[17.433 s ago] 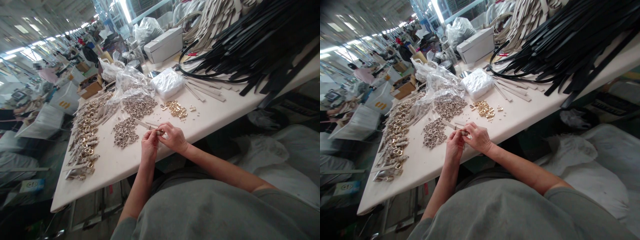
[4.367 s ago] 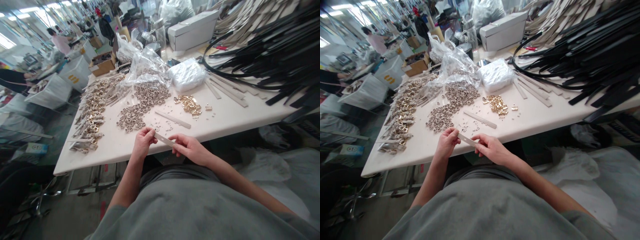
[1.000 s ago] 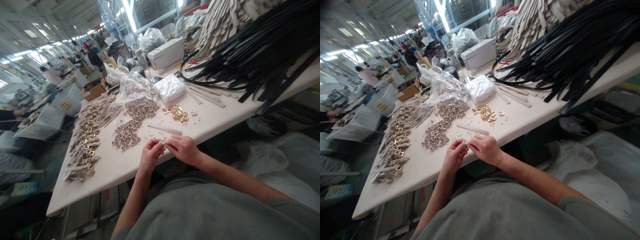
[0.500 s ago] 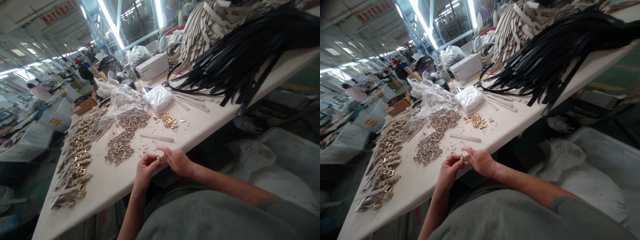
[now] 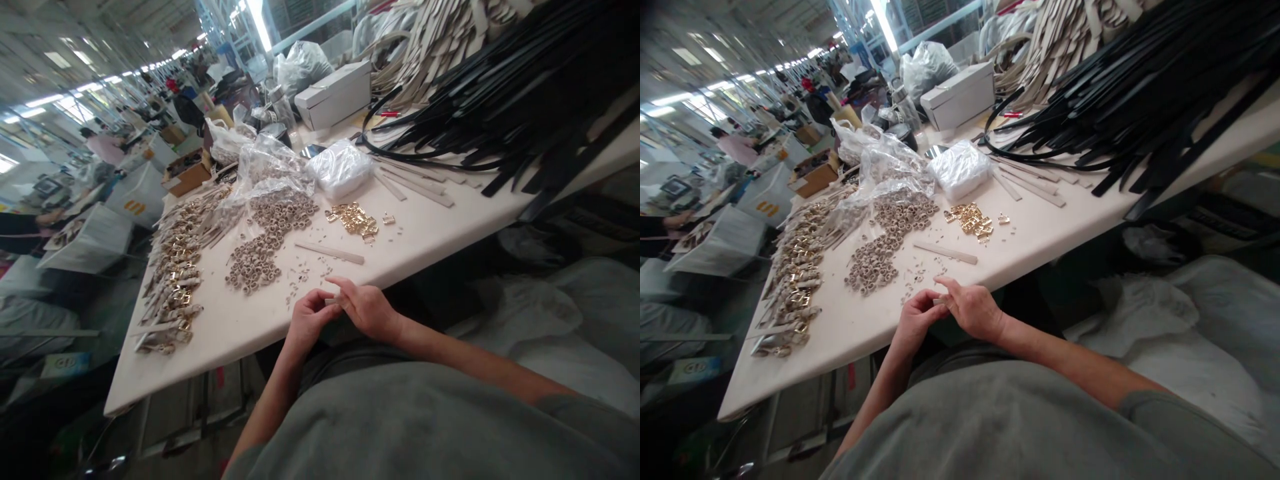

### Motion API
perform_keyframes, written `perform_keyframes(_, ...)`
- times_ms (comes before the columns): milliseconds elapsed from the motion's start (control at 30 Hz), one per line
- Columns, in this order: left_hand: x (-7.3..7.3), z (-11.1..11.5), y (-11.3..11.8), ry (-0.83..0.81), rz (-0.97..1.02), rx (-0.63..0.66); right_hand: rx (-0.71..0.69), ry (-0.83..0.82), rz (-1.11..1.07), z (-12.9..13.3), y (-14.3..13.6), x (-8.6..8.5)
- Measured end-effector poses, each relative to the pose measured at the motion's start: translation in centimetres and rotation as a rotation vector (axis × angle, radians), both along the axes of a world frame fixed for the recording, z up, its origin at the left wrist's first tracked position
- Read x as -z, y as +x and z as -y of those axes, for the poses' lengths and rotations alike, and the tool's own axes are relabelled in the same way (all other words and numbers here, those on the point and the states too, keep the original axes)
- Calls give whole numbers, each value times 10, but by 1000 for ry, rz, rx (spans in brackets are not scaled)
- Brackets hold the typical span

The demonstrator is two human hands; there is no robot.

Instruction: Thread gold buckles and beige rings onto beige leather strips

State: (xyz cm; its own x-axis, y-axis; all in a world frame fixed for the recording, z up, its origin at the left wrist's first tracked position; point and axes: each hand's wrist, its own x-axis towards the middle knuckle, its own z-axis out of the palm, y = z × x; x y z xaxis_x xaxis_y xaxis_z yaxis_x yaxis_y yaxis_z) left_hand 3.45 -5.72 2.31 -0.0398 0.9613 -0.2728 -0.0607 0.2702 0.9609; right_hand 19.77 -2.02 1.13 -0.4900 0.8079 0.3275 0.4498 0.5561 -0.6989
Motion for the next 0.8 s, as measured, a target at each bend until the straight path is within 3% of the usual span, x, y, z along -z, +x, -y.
perform_keyframes(133, 2, 1, -4, 80, -197, -64, -67, -213, -57, -5, 1, -4)
perform_keyframes(267, -3, 6, -8, 68, -200, 75, -158, -321, -115, -11, 4, -4)
perform_keyframes(367, -9, 8, -11, 82, -201, 94, -215, -317, -99, -15, 6, -4)
perform_keyframes(600, -10, 9, -25, 115, -223, -10, -282, -241, 59, -22, 15, -14)
perform_keyframes(700, -5, 6, -39, 200, -319, -121, -290, -294, 1, -23, 19, -24)
perform_keyframes(800, 3, -4, -57, 329, -456, -261, -204, -412, -151, -29, 23, -27)
